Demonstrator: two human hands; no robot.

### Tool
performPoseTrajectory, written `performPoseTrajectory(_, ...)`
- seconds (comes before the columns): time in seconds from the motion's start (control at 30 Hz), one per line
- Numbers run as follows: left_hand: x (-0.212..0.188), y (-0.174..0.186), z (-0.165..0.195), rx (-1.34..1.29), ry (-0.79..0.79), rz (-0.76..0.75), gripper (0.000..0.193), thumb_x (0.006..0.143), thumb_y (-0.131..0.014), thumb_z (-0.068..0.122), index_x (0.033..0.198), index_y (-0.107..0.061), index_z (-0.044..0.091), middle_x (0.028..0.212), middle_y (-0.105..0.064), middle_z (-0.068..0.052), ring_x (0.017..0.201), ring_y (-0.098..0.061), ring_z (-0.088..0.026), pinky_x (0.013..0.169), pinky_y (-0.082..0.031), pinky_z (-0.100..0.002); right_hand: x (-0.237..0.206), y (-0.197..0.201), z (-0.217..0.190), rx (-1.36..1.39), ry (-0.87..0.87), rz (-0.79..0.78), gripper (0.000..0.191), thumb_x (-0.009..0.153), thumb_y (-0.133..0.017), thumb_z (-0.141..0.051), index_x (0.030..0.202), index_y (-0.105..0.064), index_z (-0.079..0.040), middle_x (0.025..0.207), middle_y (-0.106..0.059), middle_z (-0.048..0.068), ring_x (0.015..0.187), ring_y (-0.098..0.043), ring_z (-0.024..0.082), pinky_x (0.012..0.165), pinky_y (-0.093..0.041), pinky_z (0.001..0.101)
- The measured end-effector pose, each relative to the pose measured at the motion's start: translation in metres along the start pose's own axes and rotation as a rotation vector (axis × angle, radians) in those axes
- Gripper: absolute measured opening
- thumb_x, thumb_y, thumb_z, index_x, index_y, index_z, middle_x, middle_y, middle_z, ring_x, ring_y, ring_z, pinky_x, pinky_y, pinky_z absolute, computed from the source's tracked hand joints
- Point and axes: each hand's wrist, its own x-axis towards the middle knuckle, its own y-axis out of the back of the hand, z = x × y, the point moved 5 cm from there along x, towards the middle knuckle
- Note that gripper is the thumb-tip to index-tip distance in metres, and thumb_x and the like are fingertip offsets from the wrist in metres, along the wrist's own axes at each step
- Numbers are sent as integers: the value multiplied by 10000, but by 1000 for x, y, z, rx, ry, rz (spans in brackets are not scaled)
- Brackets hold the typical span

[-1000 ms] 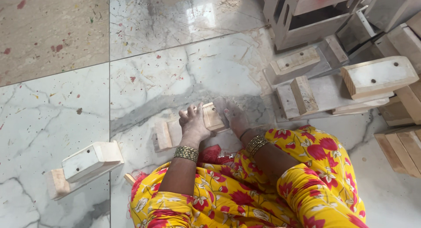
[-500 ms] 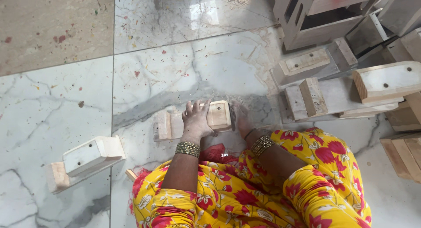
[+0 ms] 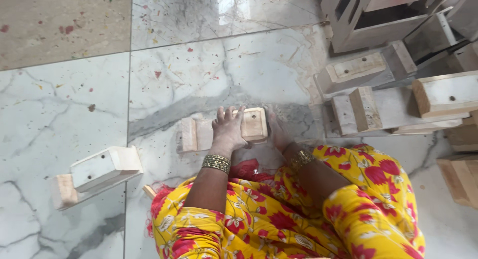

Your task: The person sits on the floor and assembles small wooden toy furniture pieces, fitting wooden blocks and panels together by hand. They pick up parts one at a time, press and align them into the wooden housings, turn pieces over to fit other sides, and set completed assemblies on the floor.

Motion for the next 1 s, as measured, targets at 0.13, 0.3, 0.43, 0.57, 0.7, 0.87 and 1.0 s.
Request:
performPoseTrajectory(0.13, 3, -2, -1, -5, 11, 10, 1367, 491, -1000, 477, 1602, -217, 332, 1620, -239, -61, 1534, -113, -392, 1180, -283, -594, -7, 9, 16, -461, -383, 141, 597, 1125, -288, -446, 1344, -608, 8, 1284, -650, 120, 1218, -572, 181, 1094, -396, 317)
performPoseTrajectory(0.3, 9, -4, -1, -3, 14, 3, 1307, 549, -974, 508, 1592, -206, 336, 1622, -216, -58, 1526, -87, -401, 1165, -268, -617, -18, -8, 9, 98, -286, 32, 546, 1080, -302, -424, 1365, -574, -47, 1323, -641, 85, 1225, -575, 173, 1089, -436, 318)
performPoseTrajectory(0.43, 7, -4, -2, 23, 3, 7, 1352, 529, -984, 497, 1612, -198, 307, 1625, -228, -73, 1530, -102, -396, 1185, -262, -595, -1, -8, -7, 346, -181, -33, 515, 1054, -267, -444, 1432, -482, -168, 1427, -579, -26, 1318, -533, 78, 1147, -393, 260)
performPoseTrajectory(0.57, 2, 0, -4, -2, -13, 29, 1335, 521, -984, 487, 1599, -215, 319, 1621, -243, -50, 1534, -108, -373, 1196, -248, -577, -10, -2, 9, -27, -357, 35, 533, 1088, -307, -422, 1380, -547, -47, 1343, -613, 62, 1216, -543, 117, 1096, -411, 287)
performPoseTrajectory(0.7, 1, 2, -5, 33, -22, 6, 1316, 524, -983, 485, 1587, -222, 336, 1617, -235, -44, 1533, -101, -359, 1196, -235, -574, -18, 0, 14, -139, -156, 41, 530, 1127, -331, -379, 1382, -565, 23, 1303, -610, 126, 1180, -543, 155, 1091, -426, 312)
performPoseTrajectory(0.87, 1, 1, -7, 51, -12, 14, 1326, 529, -977, 514, 1599, -220, 319, 1614, -243, -43, 1541, -103, -360, 1211, -227, -577, 10, 4, 6, 72, -28, 40, 488, 1125, -317, -321, 1352, -579, 23, 1354, -618, 148, 1249, -552, 169, 1127, -411, 316)
performPoseTrajectory(1.0, 2, 3, -8, 26, -4, 23, 1333, 510, -979, 506, 1595, -222, 343, 1611, -251, -24, 1540, -101, -347, 1212, -228, -562, 10, 2, 15, -432, -222, 81, 445, 1140, -378, -328, 1331, -604, 5, 1298, -628, 187, 1221, -563, 225, 1076, -411, 351)
